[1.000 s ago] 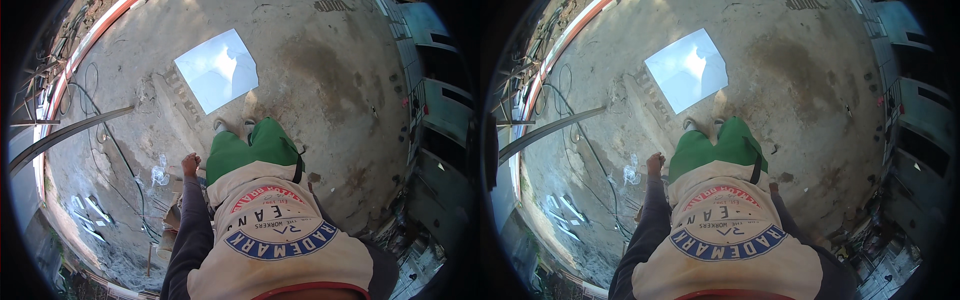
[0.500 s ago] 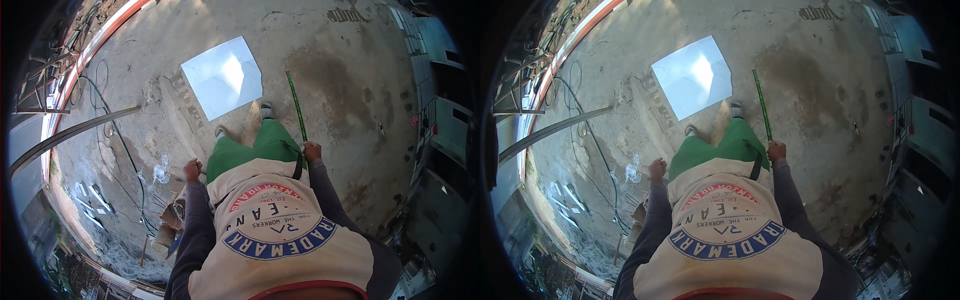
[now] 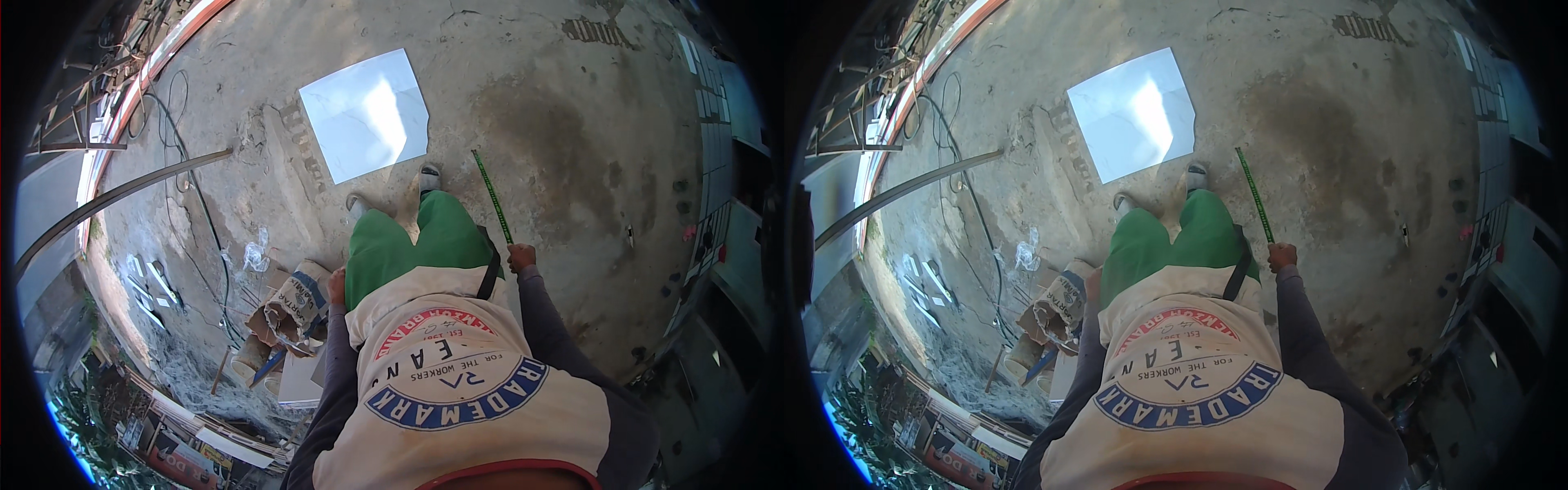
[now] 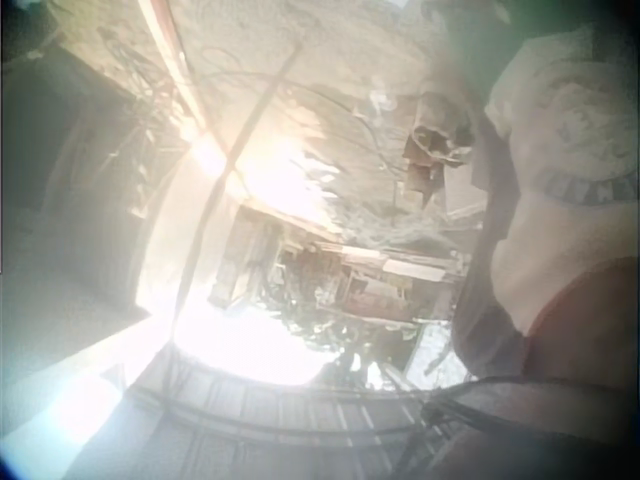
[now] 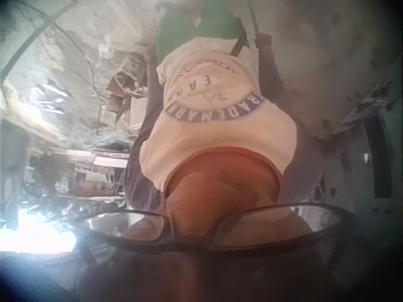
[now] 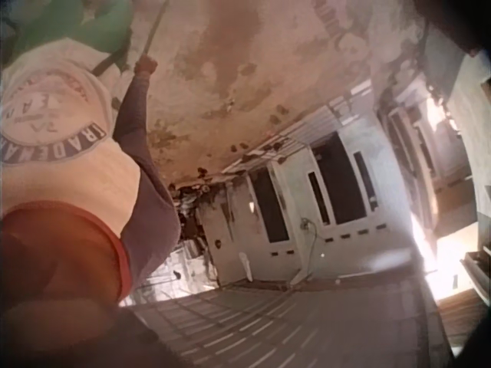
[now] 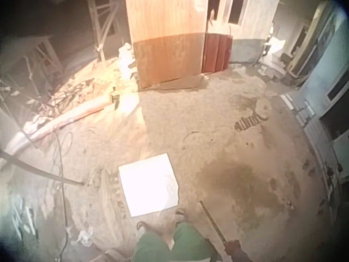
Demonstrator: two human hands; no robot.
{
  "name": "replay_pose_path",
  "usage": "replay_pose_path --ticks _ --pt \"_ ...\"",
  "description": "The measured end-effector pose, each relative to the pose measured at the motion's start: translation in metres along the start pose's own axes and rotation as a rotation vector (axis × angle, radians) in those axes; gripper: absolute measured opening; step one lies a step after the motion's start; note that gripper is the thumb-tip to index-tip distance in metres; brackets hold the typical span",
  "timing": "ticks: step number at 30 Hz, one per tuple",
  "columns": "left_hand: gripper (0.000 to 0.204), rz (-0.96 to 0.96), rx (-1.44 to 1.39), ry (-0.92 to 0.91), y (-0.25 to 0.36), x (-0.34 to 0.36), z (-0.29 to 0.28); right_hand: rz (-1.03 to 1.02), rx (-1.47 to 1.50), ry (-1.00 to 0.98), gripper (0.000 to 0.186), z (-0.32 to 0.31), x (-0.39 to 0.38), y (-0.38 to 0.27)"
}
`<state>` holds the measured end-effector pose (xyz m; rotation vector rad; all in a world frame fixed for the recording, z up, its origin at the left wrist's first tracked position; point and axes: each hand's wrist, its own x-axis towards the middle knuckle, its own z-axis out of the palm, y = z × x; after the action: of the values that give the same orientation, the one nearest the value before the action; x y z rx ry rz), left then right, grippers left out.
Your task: The person measures a tile with a measuring tape, marks it with a pencil, then picks up and handles the tile and other tile pieces, eventually using an angle grinder to cut the tile while holding it by hand.
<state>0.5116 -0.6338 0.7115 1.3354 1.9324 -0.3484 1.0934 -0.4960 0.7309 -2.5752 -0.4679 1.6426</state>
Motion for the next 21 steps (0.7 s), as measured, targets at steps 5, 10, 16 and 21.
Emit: replay_pose_path --ticks 5,10,16,21 --pt "0.025 0.099 -0.056 -0.045 0.031 0.004 0.003 -0.073 0.016 0.0 0.031 -0.016 0.004 -0.012" --pt "0.027 0.163 0.09 0.074 0.046 0.032 -0.013 -0.109 0.127 -0.023 0.035 -0.001 -0.009 -0.027" --pt "0.028 0.127 -0.033 0.24 0.035 0.052 -0.029 -0.297 -0.062 -0.03 0.024 0.01 -0.016 -0.028" --pt "0.026 0.149 0.082 0.158 0.003 0.063 -0.037 -0.226 0.019 0.004 0.022 0.033 0.018 0.004"
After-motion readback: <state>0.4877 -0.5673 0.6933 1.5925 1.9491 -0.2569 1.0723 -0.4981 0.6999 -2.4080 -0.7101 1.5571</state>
